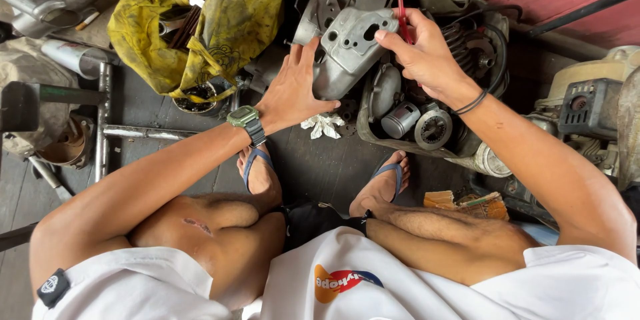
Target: Scraping old gasket material from a motorcycle engine casing using a hand tool
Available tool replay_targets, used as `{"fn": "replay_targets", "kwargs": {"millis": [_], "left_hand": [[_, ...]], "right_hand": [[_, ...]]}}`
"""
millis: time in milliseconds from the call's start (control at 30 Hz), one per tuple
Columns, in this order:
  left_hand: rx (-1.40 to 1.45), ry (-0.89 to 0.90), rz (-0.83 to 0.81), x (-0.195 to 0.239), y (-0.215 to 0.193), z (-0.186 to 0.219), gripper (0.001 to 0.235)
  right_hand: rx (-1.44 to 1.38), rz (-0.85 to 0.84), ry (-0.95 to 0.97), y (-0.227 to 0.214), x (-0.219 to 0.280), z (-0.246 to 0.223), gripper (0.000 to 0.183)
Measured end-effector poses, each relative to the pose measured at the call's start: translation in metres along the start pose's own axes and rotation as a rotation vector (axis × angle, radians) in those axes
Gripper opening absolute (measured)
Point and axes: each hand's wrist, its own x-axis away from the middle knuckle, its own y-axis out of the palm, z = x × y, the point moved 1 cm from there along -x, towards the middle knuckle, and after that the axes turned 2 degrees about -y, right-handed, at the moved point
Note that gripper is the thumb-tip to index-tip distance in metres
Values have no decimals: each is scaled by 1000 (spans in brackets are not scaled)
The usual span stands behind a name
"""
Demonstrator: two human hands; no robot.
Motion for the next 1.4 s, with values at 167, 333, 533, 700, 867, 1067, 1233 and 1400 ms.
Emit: {"fn": "replay_targets", "kwargs": {"millis": [167, 333, 533, 700, 867, 1067, 1233, 1400], "left_hand": [[-7, 66, 10, -10, 5, 7, 106], [3, 35, 58, -12, 19, 16, 113], [197, -93, 33, -14, 27, 9, 116], [234, -92, 4, -18, 30, 0, 102], [262, -90, -17, -24, 34, -4, 98], [284, -105, -65, -27, 29, -1, 100], [302, -135, -57, -26, 31, 1, 97], [303, -141, -56, -26, 32, 0, 100]], "right_hand": [[-143, -56, -13, -9, -14, 23, 19], [-160, -67, -66, -17, -28, 38, 28], [-7, -143, -121, -19, -29, 29, 36], [46, -152, -128, -22, -33, 32, 36], [120, -201, -209, -32, -39, 34, 33], [246, -164, -430, -41, -36, 30, 32], [782, 86, -926, -56, -5, 14, 41], [1162, 71, -917, -52, 18, 24, 53]]}}
